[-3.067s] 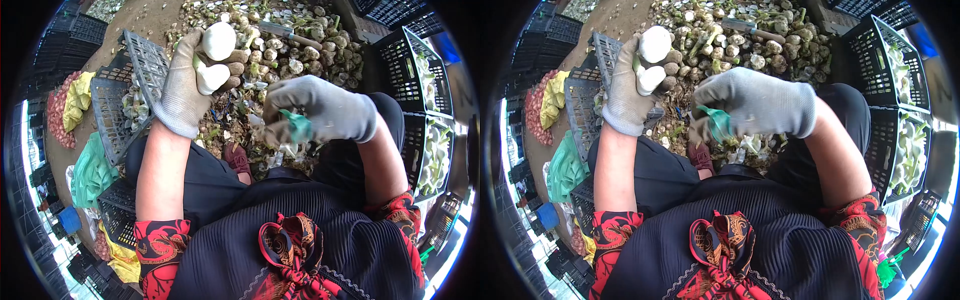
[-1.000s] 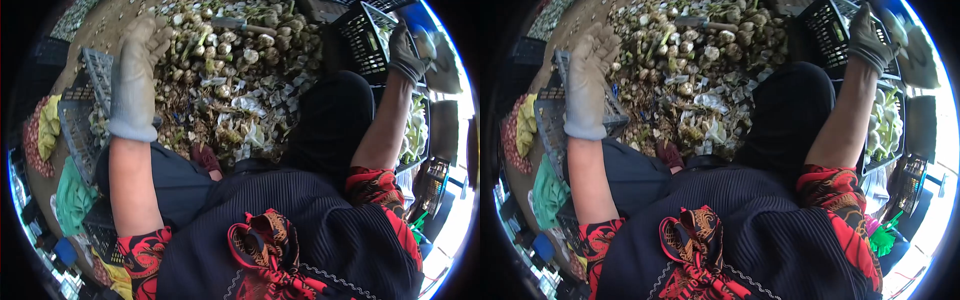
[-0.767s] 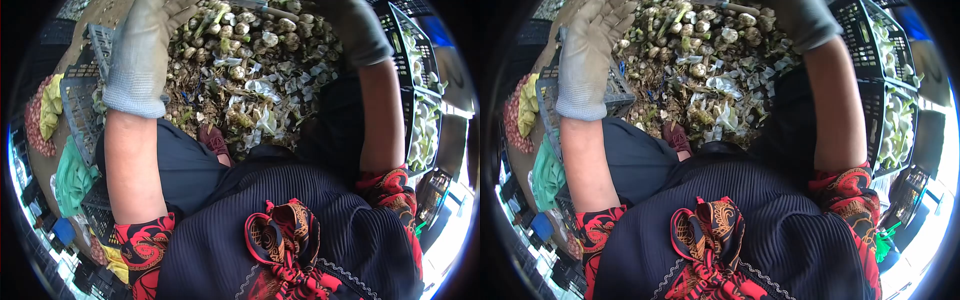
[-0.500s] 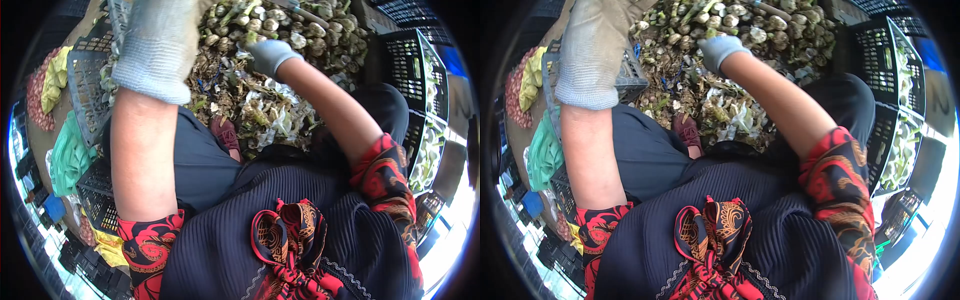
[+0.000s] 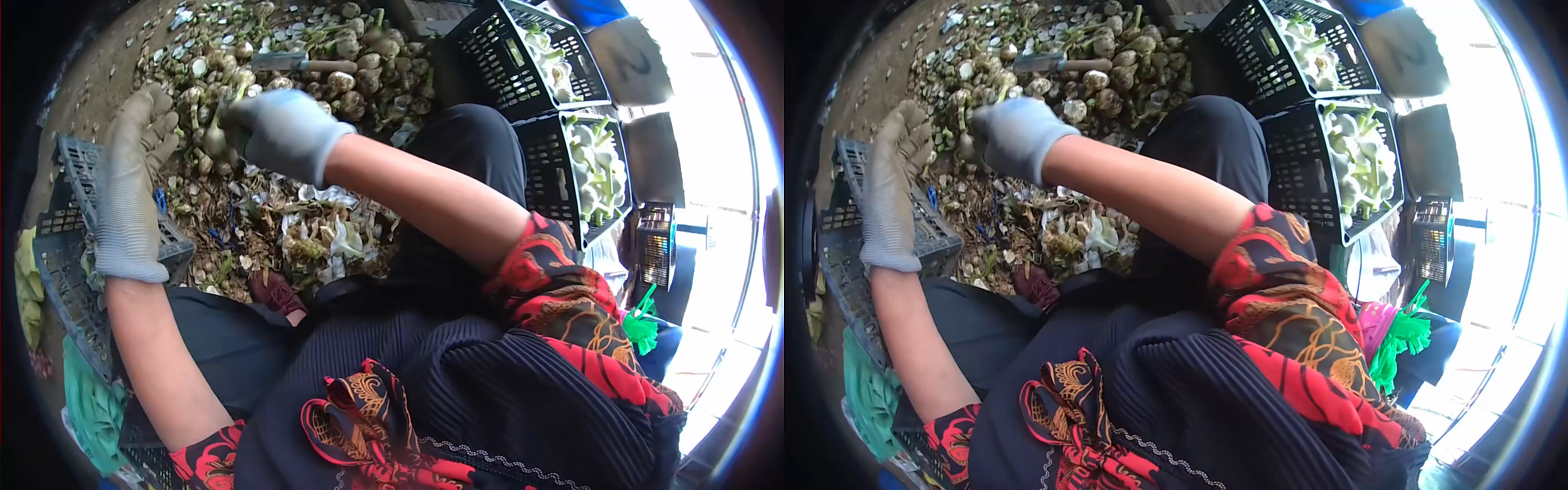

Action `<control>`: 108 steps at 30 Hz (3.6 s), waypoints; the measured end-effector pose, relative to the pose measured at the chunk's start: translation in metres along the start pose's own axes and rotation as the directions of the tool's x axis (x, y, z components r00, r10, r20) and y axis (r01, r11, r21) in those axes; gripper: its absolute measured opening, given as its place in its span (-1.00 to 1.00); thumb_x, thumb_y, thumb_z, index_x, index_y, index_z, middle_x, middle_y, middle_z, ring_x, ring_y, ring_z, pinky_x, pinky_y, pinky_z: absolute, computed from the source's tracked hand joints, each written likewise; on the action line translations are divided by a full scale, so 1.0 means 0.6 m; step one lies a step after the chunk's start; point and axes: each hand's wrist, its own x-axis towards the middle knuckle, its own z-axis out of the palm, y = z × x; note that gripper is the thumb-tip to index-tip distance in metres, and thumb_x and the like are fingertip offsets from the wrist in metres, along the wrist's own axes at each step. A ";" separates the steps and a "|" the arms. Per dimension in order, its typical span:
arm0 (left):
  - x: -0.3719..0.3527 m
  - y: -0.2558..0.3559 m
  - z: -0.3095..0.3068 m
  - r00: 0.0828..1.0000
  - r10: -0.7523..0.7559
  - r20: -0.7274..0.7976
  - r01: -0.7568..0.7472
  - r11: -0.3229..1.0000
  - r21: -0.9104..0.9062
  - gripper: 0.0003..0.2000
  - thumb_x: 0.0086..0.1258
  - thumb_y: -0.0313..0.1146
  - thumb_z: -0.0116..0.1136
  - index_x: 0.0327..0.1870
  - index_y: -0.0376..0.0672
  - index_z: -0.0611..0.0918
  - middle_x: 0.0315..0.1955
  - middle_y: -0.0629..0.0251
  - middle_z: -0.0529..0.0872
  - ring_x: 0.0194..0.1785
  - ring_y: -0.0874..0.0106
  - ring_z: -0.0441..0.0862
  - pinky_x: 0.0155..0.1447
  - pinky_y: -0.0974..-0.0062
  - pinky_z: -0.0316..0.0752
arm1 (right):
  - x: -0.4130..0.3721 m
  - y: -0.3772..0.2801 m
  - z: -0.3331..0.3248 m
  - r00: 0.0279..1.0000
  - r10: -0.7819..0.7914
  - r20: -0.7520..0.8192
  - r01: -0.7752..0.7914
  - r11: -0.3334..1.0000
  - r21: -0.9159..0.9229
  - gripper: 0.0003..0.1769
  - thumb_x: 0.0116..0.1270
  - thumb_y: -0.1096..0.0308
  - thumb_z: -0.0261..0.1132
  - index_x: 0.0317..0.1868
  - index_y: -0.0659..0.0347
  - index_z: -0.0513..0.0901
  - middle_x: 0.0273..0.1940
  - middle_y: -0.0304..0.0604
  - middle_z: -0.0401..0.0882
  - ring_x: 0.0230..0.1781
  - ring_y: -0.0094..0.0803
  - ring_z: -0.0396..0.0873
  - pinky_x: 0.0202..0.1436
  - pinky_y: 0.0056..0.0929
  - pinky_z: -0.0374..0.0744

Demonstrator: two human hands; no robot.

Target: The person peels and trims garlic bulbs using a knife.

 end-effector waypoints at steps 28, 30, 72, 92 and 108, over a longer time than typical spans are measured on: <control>-0.067 0.007 0.058 0.924 -0.290 0.249 0.317 0.945 -0.078 -0.40 0.46 0.29 -0.11 -0.11 -0.12 0.70 -0.49 0.42 0.67 -0.61 0.68 0.42 -0.59 0.70 0.13 | -0.045 0.024 -0.064 0.919 -0.353 -0.176 0.389 0.884 0.260 -0.69 0.45 0.12 0.27 -0.08 0.22 0.61 -0.39 0.06 0.62 -0.34 -0.07 0.65 -0.26 -0.21 0.56; -0.069 0.004 0.057 0.933 -0.285 0.220 0.314 0.943 -0.109 -0.38 0.43 0.33 -0.08 -0.05 -0.12 0.67 -0.43 0.43 0.69 -0.67 0.68 0.37 -0.65 0.72 0.09 | -0.047 0.016 -0.064 0.915 -0.351 -0.197 0.398 0.867 0.301 -0.70 0.50 0.13 0.22 -0.11 0.24 0.61 -0.40 0.04 0.61 -0.37 -0.13 0.63 -0.27 -0.25 0.54; -0.062 -0.006 0.017 0.859 -0.155 0.488 0.228 0.969 -0.092 -0.50 0.37 -0.14 0.26 0.23 -0.25 0.51 -0.04 0.30 0.69 0.02 0.54 0.64 0.07 0.50 0.59 | -0.058 0.017 -0.086 0.985 0.054 0.166 -0.170 0.517 0.839 -0.68 0.48 0.24 0.28 0.08 0.29 0.67 -0.12 -0.27 0.72 -0.13 -0.58 0.64 -0.05 -0.54 0.63; -0.043 -0.017 -0.005 0.810 0.027 0.585 0.463 0.584 -0.667 -0.56 0.51 -0.15 0.02 0.21 -0.34 0.48 0.07 0.00 0.65 0.06 0.10 0.67 0.22 0.06 0.64 | -0.077 0.007 -0.065 0.924 -0.056 0.377 0.158 0.957 -0.244 -0.61 0.27 0.12 0.42 -0.02 0.19 0.63 -0.24 -0.06 0.70 -0.21 -0.08 0.69 -0.13 -0.22 0.64; -0.065 -0.007 0.036 0.892 -0.032 0.451 0.275 0.831 -0.484 -0.55 0.43 -0.18 -0.03 0.23 -0.28 0.50 0.03 0.17 0.65 0.10 0.33 0.62 0.19 0.24 0.56 | -0.064 -0.033 -0.087 0.890 -0.412 -0.198 0.371 0.904 -0.215 -0.70 0.10 0.29 0.43 -0.15 0.11 0.61 -0.24 -0.10 0.60 -0.22 -0.08 0.65 -0.19 -0.15 0.61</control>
